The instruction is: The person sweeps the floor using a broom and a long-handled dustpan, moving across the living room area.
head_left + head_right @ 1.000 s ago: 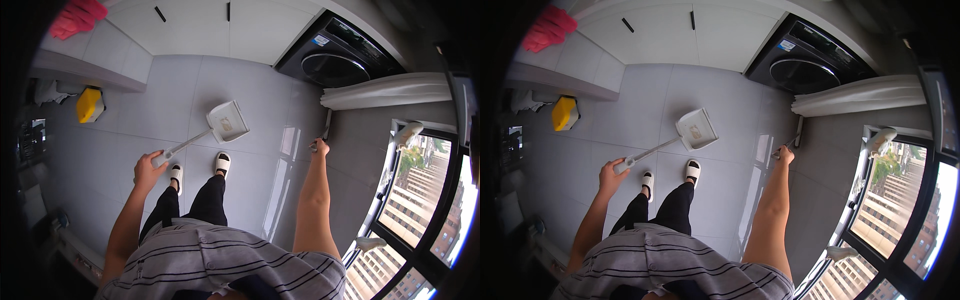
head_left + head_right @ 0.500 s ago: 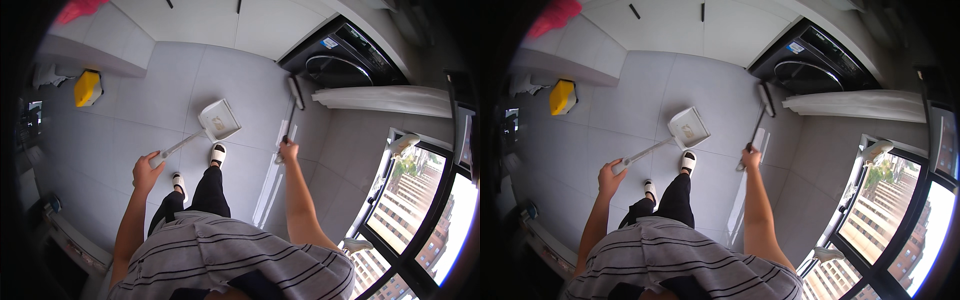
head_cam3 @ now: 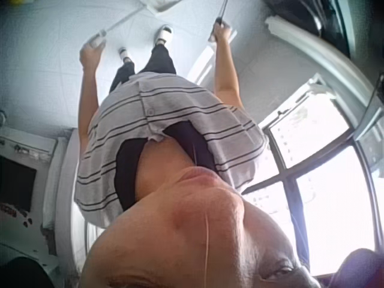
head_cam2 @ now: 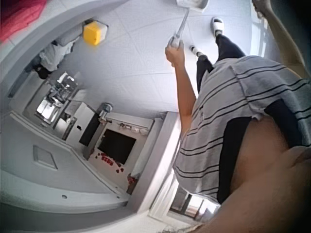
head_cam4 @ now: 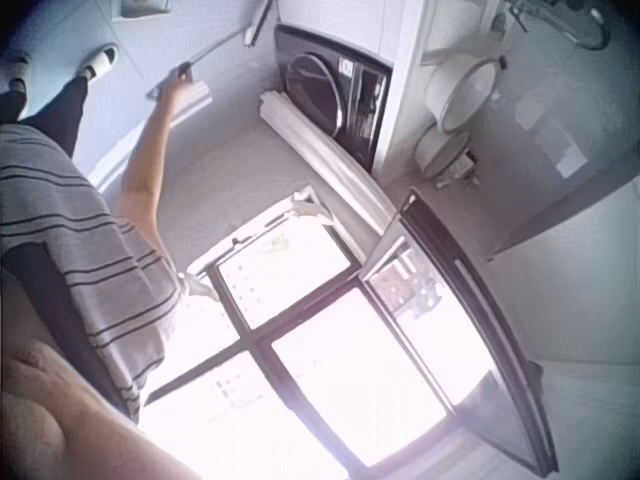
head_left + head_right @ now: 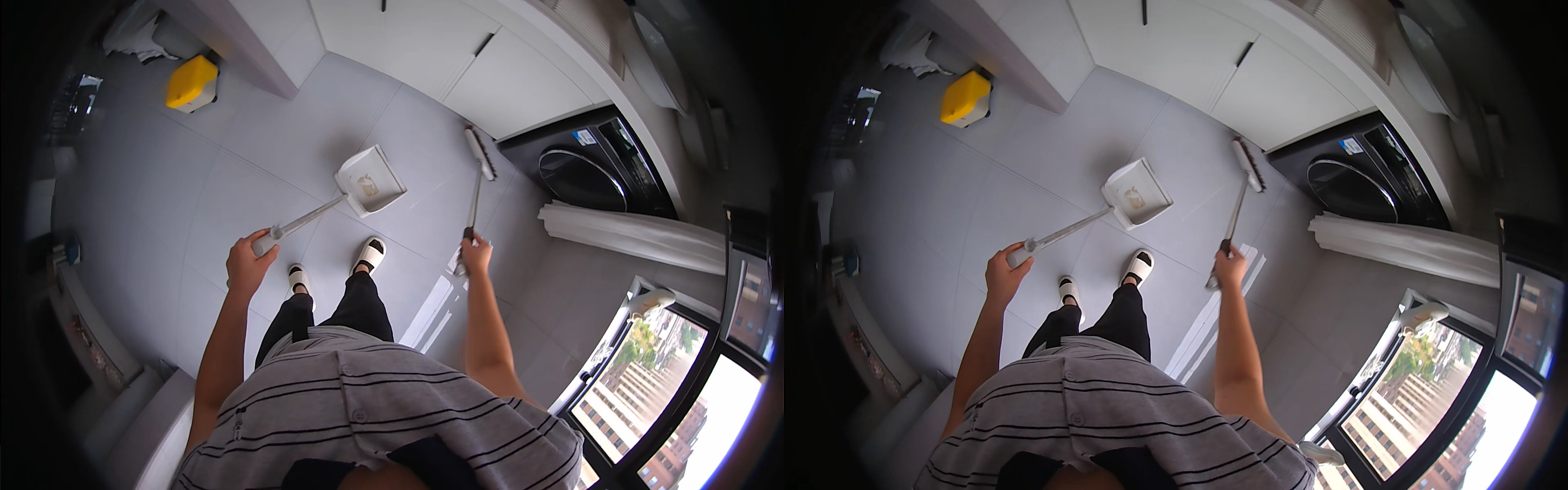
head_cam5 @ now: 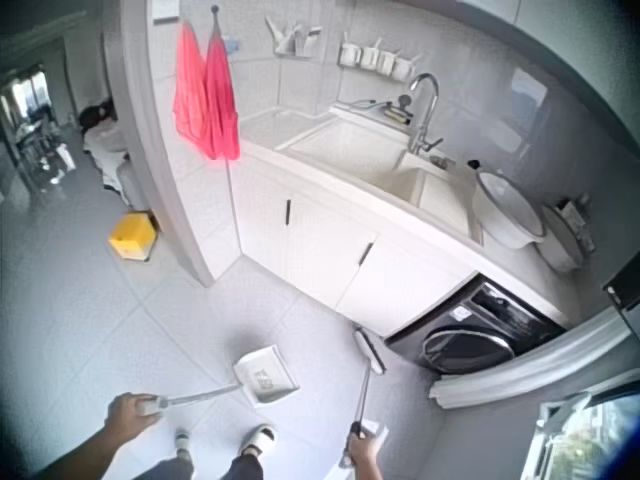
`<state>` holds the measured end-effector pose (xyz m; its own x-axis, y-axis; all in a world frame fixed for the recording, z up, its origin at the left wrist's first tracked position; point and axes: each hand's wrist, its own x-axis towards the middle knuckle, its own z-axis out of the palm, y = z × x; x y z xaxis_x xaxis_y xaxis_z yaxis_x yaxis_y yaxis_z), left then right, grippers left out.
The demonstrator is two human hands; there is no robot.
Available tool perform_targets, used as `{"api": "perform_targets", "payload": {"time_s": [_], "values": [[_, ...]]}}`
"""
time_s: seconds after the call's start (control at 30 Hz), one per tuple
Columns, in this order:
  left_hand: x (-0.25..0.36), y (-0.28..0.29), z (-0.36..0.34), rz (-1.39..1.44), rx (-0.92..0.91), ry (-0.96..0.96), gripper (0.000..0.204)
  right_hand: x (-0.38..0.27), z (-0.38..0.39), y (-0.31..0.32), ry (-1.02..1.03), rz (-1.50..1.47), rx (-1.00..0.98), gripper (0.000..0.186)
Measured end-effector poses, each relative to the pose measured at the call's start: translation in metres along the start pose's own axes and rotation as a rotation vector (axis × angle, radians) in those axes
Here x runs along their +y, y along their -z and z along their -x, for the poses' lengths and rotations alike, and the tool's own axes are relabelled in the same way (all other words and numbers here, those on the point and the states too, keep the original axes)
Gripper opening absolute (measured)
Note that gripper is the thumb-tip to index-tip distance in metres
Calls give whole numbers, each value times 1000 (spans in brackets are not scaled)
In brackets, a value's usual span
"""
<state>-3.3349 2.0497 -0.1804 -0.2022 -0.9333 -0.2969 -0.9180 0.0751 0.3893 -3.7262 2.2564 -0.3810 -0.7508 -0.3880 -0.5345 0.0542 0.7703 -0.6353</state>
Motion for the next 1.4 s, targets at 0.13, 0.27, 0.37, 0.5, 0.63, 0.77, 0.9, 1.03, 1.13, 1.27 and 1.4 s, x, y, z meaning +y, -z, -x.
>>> {"api": "perform_targets", "payload": {"time_s": [0.13,0.27,0.37,0.5,0.63,0.77,0.9,1.03,1.13,1.27,1.4], "values": [[-18,0,5,34,27,16,39,17,-92,19,-62,-192,-82,33],[-37,11,13,90,14,144,38,-11,-93,35,-145,-227,-291,30],[-51,18,9,98,20,147,36,10,-66,25,-50,-8,-254,40],[-85,25,10,118,20,199,34,12,22,-15,-92,49,-371,47],[-138,35,10,81,101,170,34,0,115,-43,-159,-69,-509,50],[-192,57,18,87,118,244,34,-17,183,-53,-203,-264,-498,49],[-250,85,26,104,135,276,33,-26,195,-88,-245,-365,-439,46],[-311,123,36,125,133,357,33,-68,197,-152,-230,-321,-504,20],[-357,149,52,140,190,434,32,-96,203,-210,-239,-322,-528,8],[-416,187,67,246,171,627,33,-136,233,-296,-317,-437,-535,5],[-482,207,76,180,335,657,34,-192,278,-392,-342,-424,-618,7]]}}
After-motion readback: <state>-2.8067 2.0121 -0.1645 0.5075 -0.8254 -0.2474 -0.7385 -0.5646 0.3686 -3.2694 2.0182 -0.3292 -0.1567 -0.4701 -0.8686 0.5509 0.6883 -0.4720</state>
